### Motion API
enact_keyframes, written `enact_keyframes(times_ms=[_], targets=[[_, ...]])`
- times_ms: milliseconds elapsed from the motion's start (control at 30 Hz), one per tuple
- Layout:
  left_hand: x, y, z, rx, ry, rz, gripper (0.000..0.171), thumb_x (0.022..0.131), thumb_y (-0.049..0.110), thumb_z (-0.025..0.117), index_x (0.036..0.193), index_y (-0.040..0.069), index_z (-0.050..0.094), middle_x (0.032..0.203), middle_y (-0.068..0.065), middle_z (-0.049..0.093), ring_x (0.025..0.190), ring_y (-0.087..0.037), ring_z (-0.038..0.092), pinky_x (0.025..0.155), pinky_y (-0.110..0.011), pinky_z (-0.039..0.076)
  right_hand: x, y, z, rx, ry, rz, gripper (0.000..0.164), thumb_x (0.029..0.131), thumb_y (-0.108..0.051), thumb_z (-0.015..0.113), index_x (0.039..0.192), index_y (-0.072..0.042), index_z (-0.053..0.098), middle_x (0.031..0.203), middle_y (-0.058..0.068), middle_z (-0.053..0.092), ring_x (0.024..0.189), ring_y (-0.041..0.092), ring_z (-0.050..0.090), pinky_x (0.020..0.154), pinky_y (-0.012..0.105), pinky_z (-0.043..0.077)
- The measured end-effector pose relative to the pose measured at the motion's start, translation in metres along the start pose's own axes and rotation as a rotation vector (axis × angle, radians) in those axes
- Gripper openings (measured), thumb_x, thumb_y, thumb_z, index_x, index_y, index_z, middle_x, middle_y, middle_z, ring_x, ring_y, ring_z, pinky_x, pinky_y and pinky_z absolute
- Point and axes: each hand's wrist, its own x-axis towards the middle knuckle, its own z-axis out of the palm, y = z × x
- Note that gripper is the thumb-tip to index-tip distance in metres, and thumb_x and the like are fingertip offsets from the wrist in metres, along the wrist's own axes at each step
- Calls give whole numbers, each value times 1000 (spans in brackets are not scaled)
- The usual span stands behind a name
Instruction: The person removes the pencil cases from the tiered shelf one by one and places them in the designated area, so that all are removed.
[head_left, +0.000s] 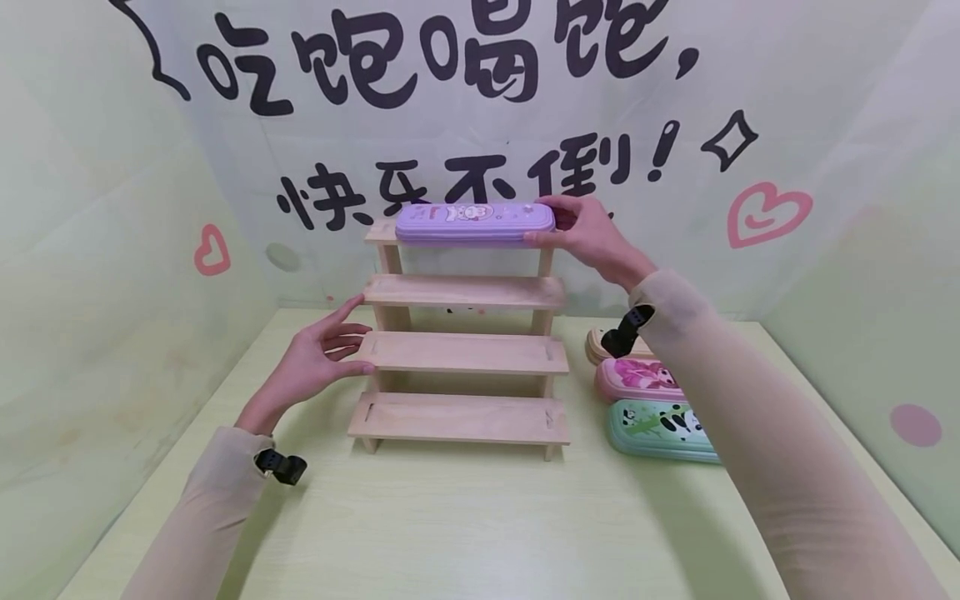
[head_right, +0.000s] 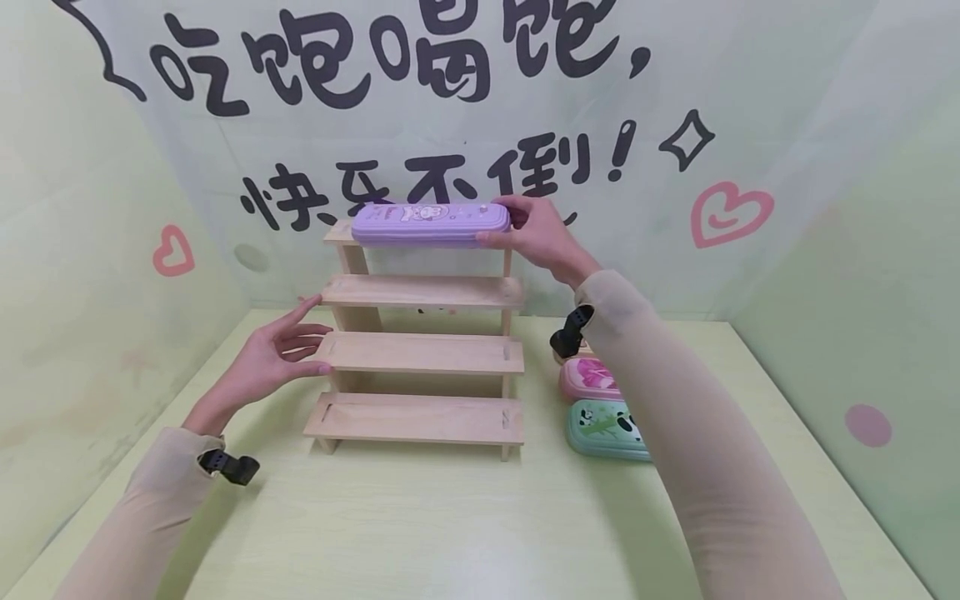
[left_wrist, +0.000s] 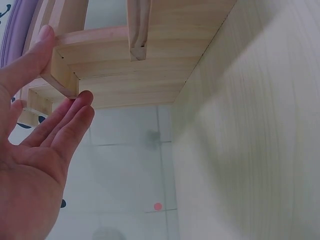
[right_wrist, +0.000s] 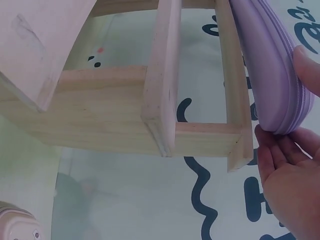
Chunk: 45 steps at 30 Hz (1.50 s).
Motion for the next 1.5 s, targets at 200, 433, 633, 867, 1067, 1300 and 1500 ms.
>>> enact_keyframes(times_ms=[200, 433, 633, 867, 1067, 1300, 1500], targets=[[0, -1, 1, 5, 2, 4, 107, 80, 1, 92, 166, 33, 35, 141, -22, 61, 130, -38, 60, 108, -45, 51, -12, -2, 0, 11, -4, -15, 64, 94, -7, 80, 151, 2, 53, 138, 20, 64, 118, 24, 64, 106, 31, 54], [1, -2, 0, 15, 0, 2, 107, 81, 3, 92, 166, 34, 35, 141, -20, 61, 130, -38, 60, 107, -37, 53, -29, -2, 2, 19, 10, -39, 59, 92, -7, 82, 146, -2, 59, 135, 16, 65, 116, 24, 63, 101, 28, 55], [1, -2, -1, 11, -4, 2, 106, 81, 5, 92, 166, 34, 35, 142, -21, 61, 131, -38, 59, 108, -39, 52, -45, 3, 1, 18, 9, -37, 61, 92, -10, 82, 148, -3, 58, 138, 14, 64, 119, 24, 62, 104, 30, 53], [1, -2, 0, 17, 1, -2, 107, 80, 4, 93, 166, 34, 35, 142, -22, 61, 131, -37, 60, 107, -37, 53, -64, 9, 0, -1, 5, -35, 64, 92, -15, 83, 149, -5, 57, 139, 12, 63, 123, 25, 60, 106, 34, 51], [1, -2, 0, 28, 4, -5, 107, 81, 5, 92, 166, 35, 34, 142, -22, 61, 131, -39, 59, 109, -44, 51, -81, 13, -1, 8, 23, -52, 64, 90, -10, 84, 149, -4, 58, 140, 12, 63, 122, 24, 60, 103, 28, 52], [1, -1, 0, 38, 9, 0, 108, 80, 4, 93, 166, 35, 35, 140, -21, 62, 129, -39, 61, 105, -32, 54, -103, 21, -3, 7, 15, -81, 64, 91, -7, 82, 150, -2, 56, 139, 14, 63, 121, 25, 59, 98, 22, 53], [1, -1, 1, 27, 10, 10, 108, 80, 2, 92, 166, 32, 35, 139, -22, 62, 128, -42, 60, 104, -28, 55, -124, 32, -8, -6, 28, -90, 62, 92, -7, 82, 149, -4, 58, 138, 11, 64, 123, 24, 59, 103, 22, 52]])
